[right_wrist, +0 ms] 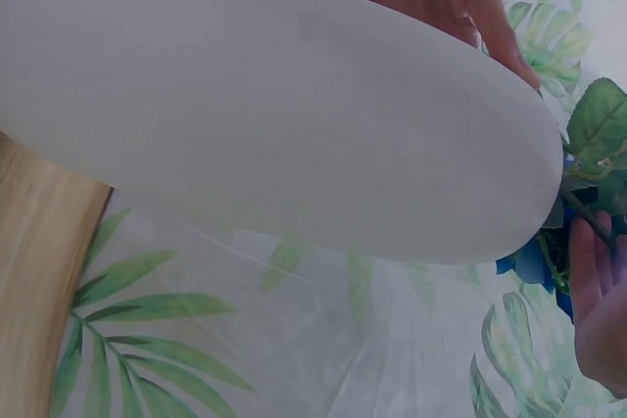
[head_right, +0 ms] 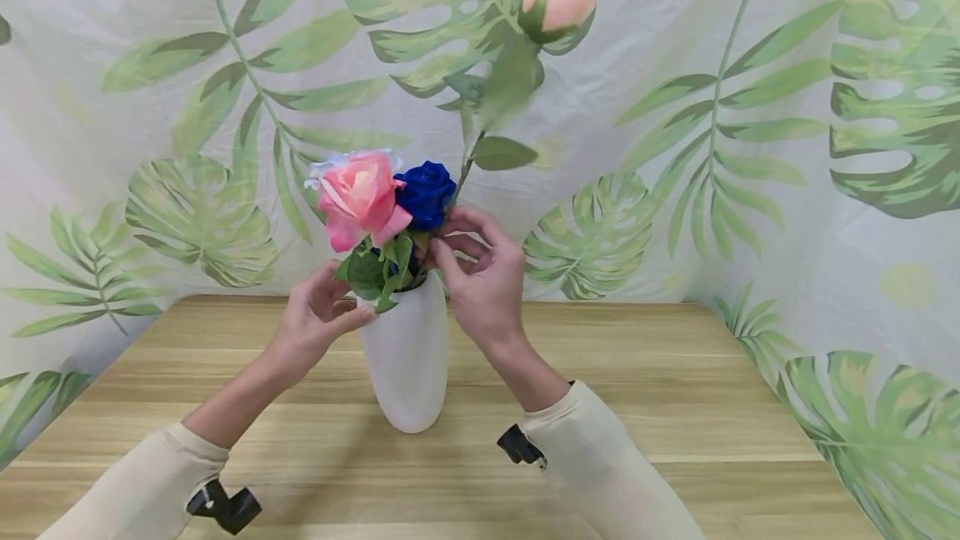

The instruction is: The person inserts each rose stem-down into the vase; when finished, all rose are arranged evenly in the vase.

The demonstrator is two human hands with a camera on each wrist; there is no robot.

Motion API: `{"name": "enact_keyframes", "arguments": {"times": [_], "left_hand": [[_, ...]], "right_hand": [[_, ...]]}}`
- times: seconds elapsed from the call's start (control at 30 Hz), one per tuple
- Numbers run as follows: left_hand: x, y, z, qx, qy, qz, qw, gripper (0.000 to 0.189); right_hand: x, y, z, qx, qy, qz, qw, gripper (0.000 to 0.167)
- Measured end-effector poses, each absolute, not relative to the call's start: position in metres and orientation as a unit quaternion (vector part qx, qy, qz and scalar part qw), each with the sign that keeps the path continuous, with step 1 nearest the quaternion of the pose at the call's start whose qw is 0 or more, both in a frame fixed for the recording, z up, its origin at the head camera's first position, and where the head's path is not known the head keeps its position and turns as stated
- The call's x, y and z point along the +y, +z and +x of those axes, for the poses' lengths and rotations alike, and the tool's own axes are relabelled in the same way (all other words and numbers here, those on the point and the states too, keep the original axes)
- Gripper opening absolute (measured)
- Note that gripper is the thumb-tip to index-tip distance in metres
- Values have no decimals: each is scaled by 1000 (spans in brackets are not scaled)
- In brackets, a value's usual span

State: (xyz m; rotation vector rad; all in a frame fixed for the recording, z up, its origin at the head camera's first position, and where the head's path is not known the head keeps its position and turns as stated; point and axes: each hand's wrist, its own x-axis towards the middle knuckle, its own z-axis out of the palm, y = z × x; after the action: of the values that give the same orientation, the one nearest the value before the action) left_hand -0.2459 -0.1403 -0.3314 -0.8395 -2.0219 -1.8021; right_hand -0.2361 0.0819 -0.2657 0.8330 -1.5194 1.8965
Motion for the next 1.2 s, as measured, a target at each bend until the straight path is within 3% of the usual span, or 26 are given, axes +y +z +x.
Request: {"name": "enact_keyframes", "arguments": {"times": [0.13,0.47,0.73,0.83,1.2], "left_hand": [[-141,-331,-245,-709,-624,-292,151,39],[-140,-330,-246,-703,-630,-291,158,41],[-139,-330,-245,-708,-627,-285,155,40],[-140,-330,-244,-714,-623,-282,151,42],[-141,-330,-244,-713,-624,-283,150,42]], "right_hand": [[81,-266,-237,-573,699,318,288,29],[79,-260,-237,-558,716,299,294,16],[80,-262,-237,-557,713,297,305,45],[81,-264,-237,-564,703,300,312,49],[83,-260,-238,-574,699,295,307,21]]}}
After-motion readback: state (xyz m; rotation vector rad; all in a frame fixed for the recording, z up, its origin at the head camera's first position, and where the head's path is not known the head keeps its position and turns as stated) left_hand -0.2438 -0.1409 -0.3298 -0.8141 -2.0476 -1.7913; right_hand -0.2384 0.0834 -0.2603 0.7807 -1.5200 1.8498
